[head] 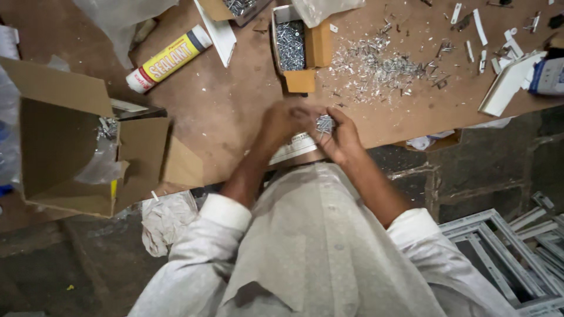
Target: The person sorts small metal fasteners and white plastic pieces on a workbench. They pick up items by hand, separate them into piles, and place some into a cardboard box. The person also briefly handles a power tool and other items on the bench.
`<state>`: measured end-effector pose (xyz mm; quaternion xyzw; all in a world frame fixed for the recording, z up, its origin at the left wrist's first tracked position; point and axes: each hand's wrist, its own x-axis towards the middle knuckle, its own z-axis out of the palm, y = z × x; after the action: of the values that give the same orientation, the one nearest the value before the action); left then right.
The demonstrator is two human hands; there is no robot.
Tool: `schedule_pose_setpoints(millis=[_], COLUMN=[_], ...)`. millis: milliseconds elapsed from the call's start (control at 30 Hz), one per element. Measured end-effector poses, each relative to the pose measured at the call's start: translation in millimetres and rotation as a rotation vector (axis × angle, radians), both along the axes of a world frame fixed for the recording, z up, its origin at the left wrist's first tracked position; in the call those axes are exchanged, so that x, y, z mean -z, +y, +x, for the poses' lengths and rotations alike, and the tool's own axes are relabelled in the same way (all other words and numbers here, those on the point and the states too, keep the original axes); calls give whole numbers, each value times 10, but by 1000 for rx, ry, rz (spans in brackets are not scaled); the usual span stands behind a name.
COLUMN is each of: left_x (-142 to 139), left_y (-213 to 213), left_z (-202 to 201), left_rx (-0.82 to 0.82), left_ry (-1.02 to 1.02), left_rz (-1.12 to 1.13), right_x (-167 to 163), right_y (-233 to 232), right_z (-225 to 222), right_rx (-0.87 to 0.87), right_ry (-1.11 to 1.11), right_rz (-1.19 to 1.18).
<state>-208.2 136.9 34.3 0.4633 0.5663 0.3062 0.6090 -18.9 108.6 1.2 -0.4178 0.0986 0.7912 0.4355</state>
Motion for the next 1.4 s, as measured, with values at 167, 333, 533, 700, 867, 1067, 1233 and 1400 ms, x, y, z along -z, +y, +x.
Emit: schedule_pose_setpoints(millis=[167,333,533,700,867,1067,1233,1400], left_x=[-130,-135,-136,-16,-97,-277,-278,-1], left_y=[-178,-233,-670,-823,-1003,-977,-874,-1109], left_z=[97,-192,-158,515,1118,1391,1500,1482], left_rx=[19,-178,-283,-417,-449,-507,-451,-457], left_ry=[46,100,359,304,270,378,484,497], left_rz=[522,38,58,-137,-162,-252,-276,-51], right_x=[-25,-265,-541,-420,-270,-495,-428,-216], right_y=[1,598,2334,3171,2999,3325,4237,4840], right_z=[49,762,1980,2249,2501,3315,3364,3040], right_rx=[-20,95,490,52,-448,-386,-1077,-1382], right_ry=[280,-108,-384,-1964,-1879,-2195,-2208,-1839], right_rz=[68,56,446,1239,1434,1167,946,640])
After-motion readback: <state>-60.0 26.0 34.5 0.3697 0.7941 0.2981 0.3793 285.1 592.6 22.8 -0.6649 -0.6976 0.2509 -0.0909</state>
